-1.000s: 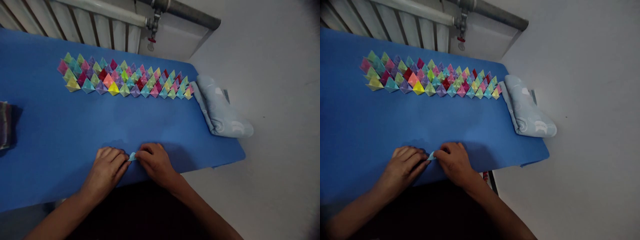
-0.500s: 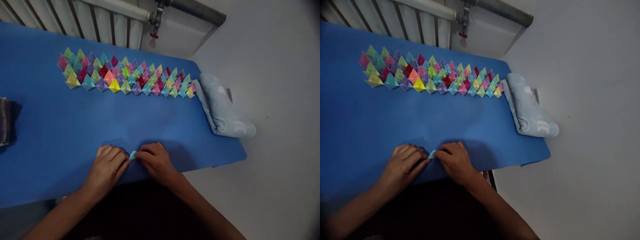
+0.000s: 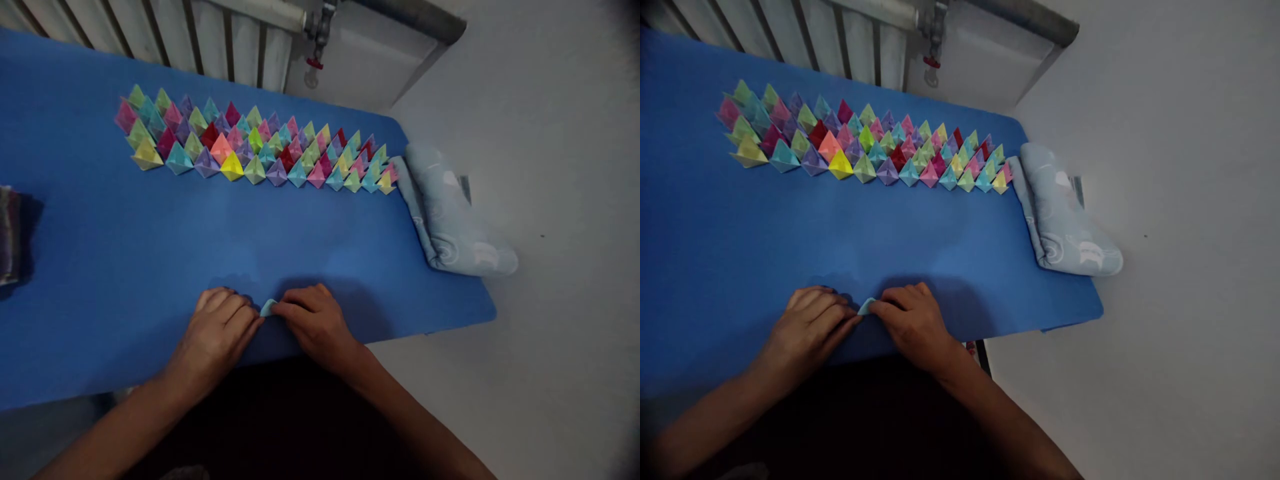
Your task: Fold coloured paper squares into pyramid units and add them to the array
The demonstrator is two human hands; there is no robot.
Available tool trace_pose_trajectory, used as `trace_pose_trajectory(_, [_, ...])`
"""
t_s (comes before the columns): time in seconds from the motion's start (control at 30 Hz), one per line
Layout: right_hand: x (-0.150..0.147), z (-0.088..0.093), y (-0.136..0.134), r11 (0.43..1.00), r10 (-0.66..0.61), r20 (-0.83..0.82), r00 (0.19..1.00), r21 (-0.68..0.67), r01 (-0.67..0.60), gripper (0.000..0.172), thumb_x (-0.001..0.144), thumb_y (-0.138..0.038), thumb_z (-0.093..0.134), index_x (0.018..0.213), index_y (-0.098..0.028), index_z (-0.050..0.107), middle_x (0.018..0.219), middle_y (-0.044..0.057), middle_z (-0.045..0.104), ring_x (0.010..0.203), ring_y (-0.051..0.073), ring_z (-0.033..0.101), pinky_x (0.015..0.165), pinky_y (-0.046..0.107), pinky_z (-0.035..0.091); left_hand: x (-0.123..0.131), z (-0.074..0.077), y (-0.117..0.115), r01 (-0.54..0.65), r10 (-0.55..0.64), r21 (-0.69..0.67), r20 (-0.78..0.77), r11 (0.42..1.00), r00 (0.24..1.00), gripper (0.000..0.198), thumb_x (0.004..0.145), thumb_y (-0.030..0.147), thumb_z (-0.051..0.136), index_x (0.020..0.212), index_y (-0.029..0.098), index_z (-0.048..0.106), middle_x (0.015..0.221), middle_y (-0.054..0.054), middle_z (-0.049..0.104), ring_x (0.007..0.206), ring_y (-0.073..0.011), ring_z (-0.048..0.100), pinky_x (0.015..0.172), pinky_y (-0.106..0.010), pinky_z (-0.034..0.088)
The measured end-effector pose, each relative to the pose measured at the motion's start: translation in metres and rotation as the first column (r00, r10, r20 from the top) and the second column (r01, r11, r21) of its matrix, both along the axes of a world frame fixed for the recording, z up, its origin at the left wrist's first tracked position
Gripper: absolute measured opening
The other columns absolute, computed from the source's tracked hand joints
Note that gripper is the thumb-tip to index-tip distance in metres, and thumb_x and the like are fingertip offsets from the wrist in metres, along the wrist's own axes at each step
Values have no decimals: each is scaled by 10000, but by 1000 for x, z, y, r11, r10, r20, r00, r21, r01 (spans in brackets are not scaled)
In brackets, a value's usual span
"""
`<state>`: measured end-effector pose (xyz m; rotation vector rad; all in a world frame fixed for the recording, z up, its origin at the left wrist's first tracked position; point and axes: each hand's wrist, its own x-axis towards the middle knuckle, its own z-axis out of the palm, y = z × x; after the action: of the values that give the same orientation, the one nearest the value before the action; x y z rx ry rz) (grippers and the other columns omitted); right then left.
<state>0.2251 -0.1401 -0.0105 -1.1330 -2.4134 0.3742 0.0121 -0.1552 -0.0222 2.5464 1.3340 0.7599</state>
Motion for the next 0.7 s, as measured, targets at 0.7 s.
trace_pose_trajectory(0.7, [5, -3, 4, 986, 82, 139, 987, 129, -101, 224, 1006, -211, 486, 1072, -237, 698, 971, 21, 711, 794, 158, 533, 732, 332, 354, 3, 10, -11, 48, -12, 188, -188, 981, 982, 254, 970, 211, 533, 1185, 108, 624, 1059, -116, 723, 964, -253, 624, 933, -451, 423])
